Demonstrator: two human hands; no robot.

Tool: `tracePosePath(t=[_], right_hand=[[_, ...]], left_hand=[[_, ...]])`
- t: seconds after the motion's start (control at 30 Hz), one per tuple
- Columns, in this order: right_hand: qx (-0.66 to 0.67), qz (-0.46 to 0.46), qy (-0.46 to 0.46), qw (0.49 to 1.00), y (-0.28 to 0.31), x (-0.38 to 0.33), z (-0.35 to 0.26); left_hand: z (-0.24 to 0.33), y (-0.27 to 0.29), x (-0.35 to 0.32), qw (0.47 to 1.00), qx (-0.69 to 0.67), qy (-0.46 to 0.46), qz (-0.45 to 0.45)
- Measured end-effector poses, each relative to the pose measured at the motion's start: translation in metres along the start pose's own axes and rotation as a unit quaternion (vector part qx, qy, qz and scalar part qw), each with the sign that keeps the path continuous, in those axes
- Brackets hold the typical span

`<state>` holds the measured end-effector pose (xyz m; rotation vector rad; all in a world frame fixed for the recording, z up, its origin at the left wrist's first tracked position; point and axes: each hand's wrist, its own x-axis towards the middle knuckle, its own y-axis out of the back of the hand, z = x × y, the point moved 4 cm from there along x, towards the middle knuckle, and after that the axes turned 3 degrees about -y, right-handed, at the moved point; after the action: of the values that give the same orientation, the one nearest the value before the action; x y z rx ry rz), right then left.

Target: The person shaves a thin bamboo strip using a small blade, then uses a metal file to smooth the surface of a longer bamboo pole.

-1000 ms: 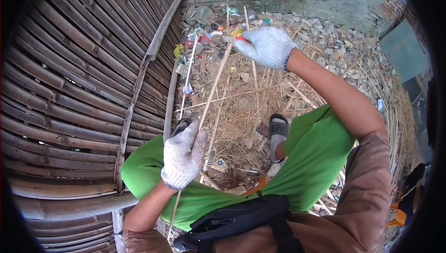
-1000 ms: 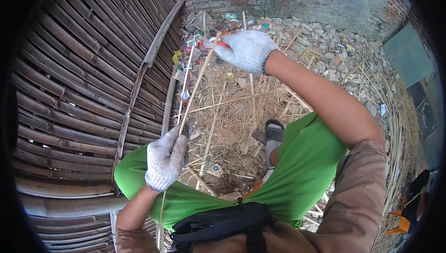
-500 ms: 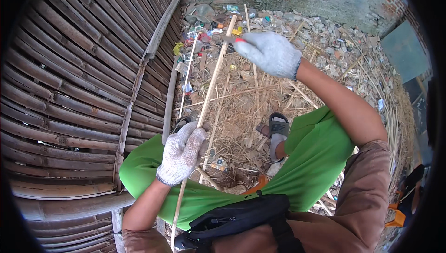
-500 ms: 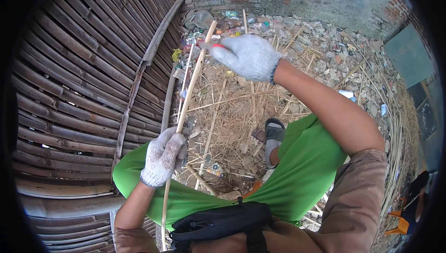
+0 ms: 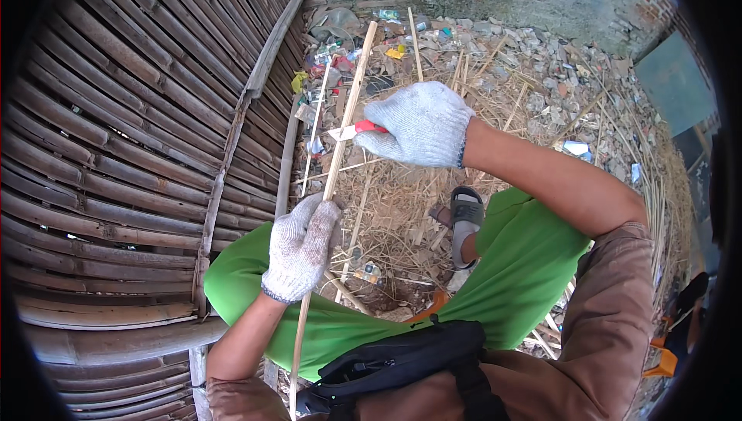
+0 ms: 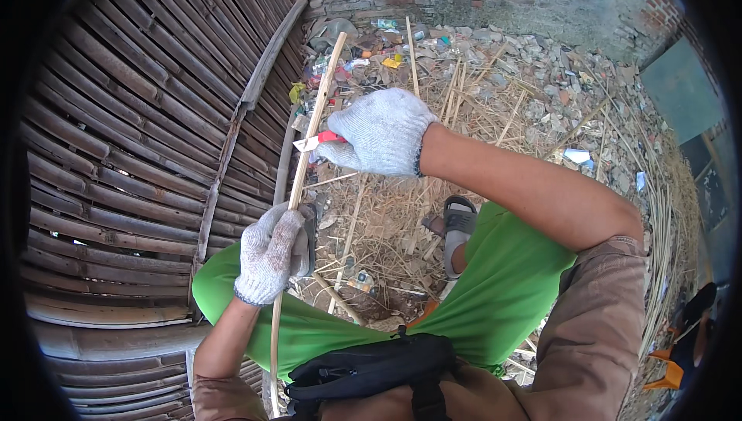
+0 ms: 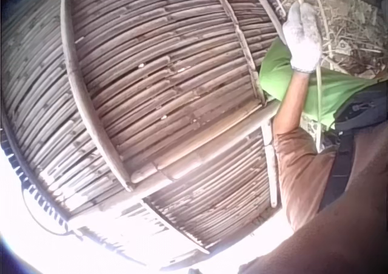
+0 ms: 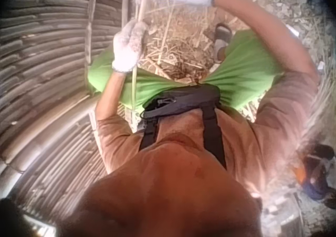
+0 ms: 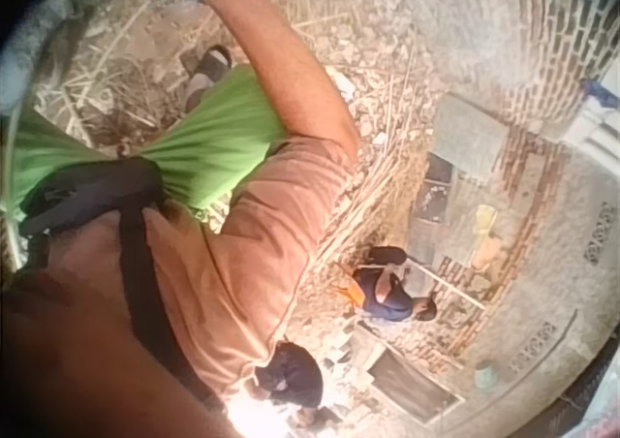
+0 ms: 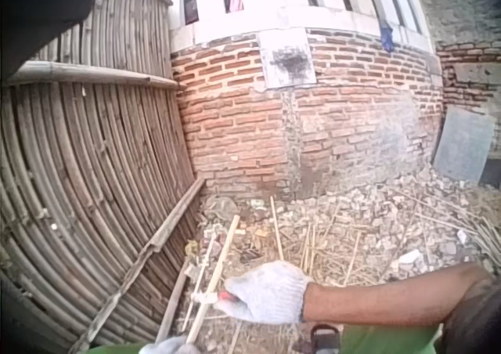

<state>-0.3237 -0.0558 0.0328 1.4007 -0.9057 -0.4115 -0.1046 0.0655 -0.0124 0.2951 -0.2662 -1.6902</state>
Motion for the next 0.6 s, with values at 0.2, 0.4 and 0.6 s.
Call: tracePosePath(t=[0.2,0.4,0.6], right_hand=[[-0.036,-0.016,-0.057,0.998,0.011,0.018,0.033],[-0.013,-0.036,-0.089,0.995,0.011,0.018,0.027],[-0.026,-0.012,-0.057,0.998,0.005,0.022,0.049]], left_hand=[[-0.003,0.005,-0.002,0.998,-0.058,0.038,-0.006],[-0.022,0.009,-0.008,0.999,0.01,-0.035,-0.026],[-0.005,0.006,-0.007,0.994,0.088,-0.058,-0.023]])
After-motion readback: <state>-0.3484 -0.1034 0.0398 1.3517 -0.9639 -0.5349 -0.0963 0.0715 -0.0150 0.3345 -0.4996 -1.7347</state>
